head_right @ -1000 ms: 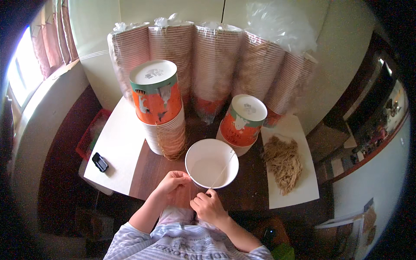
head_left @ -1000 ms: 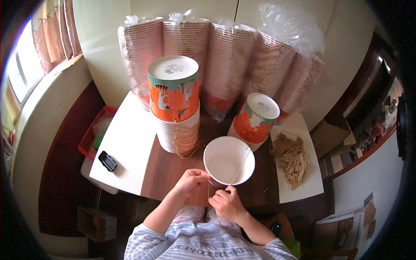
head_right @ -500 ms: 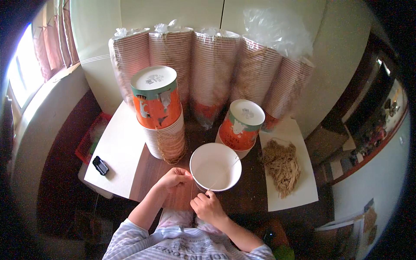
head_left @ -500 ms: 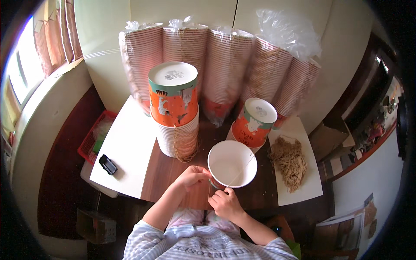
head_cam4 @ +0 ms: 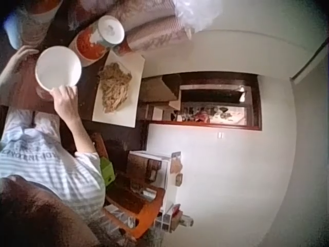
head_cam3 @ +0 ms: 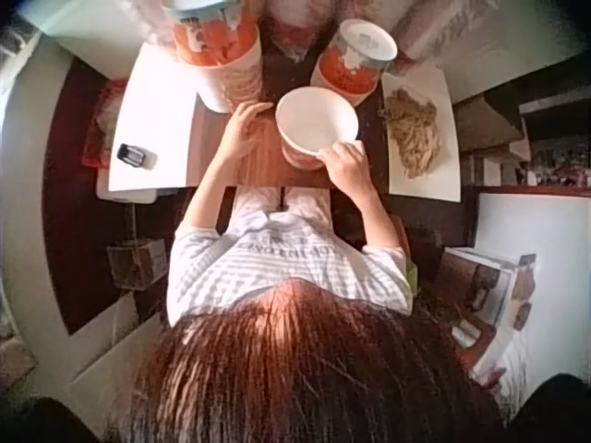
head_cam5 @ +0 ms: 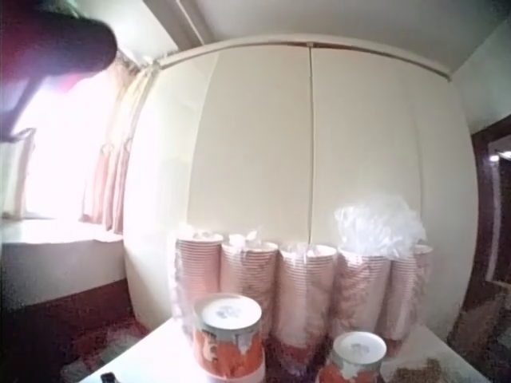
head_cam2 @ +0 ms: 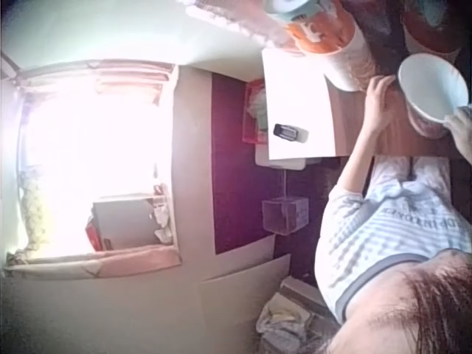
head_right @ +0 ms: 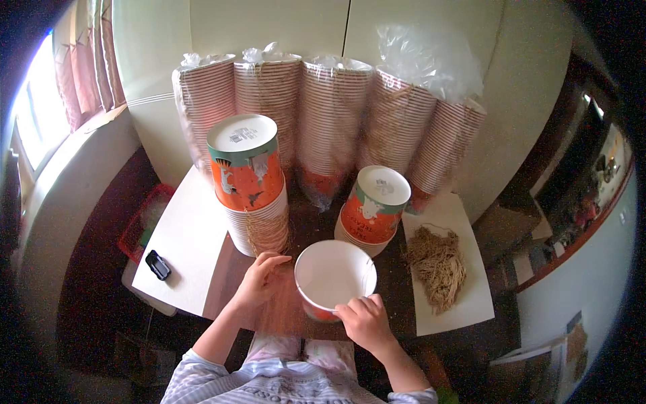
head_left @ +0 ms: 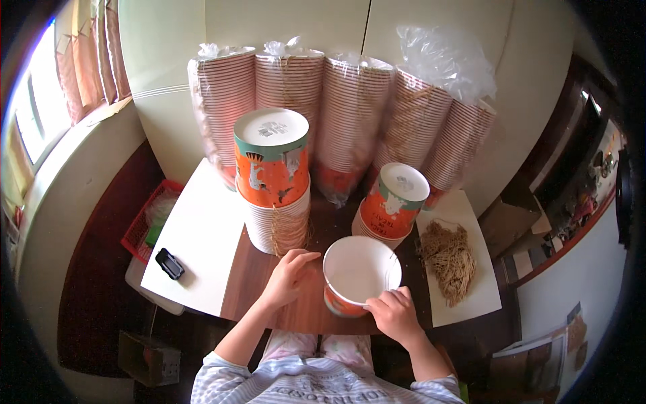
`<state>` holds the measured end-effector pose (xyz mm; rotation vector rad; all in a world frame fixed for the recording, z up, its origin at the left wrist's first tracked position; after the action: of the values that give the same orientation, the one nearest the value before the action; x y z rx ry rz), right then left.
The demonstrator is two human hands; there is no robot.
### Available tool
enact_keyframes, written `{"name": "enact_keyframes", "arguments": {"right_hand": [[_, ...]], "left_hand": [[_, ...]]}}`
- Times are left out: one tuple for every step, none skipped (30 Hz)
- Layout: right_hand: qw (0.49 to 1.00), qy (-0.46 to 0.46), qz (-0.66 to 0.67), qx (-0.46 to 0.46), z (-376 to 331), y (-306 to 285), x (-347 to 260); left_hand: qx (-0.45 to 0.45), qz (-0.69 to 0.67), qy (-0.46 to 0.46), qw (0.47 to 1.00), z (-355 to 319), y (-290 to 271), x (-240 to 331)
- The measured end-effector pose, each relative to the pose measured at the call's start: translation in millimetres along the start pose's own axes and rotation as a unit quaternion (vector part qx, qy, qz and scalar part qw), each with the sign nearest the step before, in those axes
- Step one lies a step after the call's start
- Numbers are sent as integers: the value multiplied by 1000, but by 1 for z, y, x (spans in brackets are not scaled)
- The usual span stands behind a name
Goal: The person is attaching string handles to printed paper buckets at a workstation.
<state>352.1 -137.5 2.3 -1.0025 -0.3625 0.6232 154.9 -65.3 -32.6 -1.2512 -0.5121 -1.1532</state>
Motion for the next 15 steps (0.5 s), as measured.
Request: {"name": "enact_keyframes", "arguments": {"right_hand": [[999,-16,50,16,4,-12,-4],[994,-32,100,31,8,-22,-5],[987,-37,154,35,12,-29,-2],[973,-35,224,47,19,-36,3],[958,-8,283,48,25,-37,11],[936,15,348,46,33,-32,19],[918,24,394,45,46,-29,24],[908,37,414,48,58,-30,27],[898,51,434,51,70,-31,30],[876,70,475,48,83,-28,33],[846,102,523,22,97,-22,36],[791,138,596,-2,114,-14,38],[749,138,648,0,131,-6,44],[723,114,680,-40,153,-12,42],[699,115,705,-31,173,-12,44]], "left_hand": [[-24,-27,41,999,0,-4,10],[-48,-53,82,994,-3,-9,18],[-78,-135,97,983,-5,-13,16],[-123,-168,99,973,-6,-16,9],[-169,-200,102,960,-8,-19,6],[-172,-251,97,948,-14,-26,6],[-183,-267,71,943,-20,-35,-5],[-198,-286,50,936,-25,-40,-12],[-158,-358,-14,920,-25,-44,-21],[-127,-344,-91,926,-26,-55,-33],[-44,-414,-88,905,-19,-66,-31],[29,-432,-136,891,-13,-85,-33],[87,-455,-105,880,3,-103,-8],[169,-422,-105,884,11,-128,0],[163,-445,-62,878,26,-144,10]]}}
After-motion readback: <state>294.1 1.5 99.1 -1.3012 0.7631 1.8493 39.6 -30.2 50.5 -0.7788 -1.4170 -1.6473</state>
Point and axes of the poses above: each hand's wrist, its own z-axis towards the middle knuckle, its own y-axis out of the palm, x = y × z, the point moved 7 cm from there along z, towards the middle knuckle, and after that the axes turned 3 degrees about -y, right-handed, at the moved point
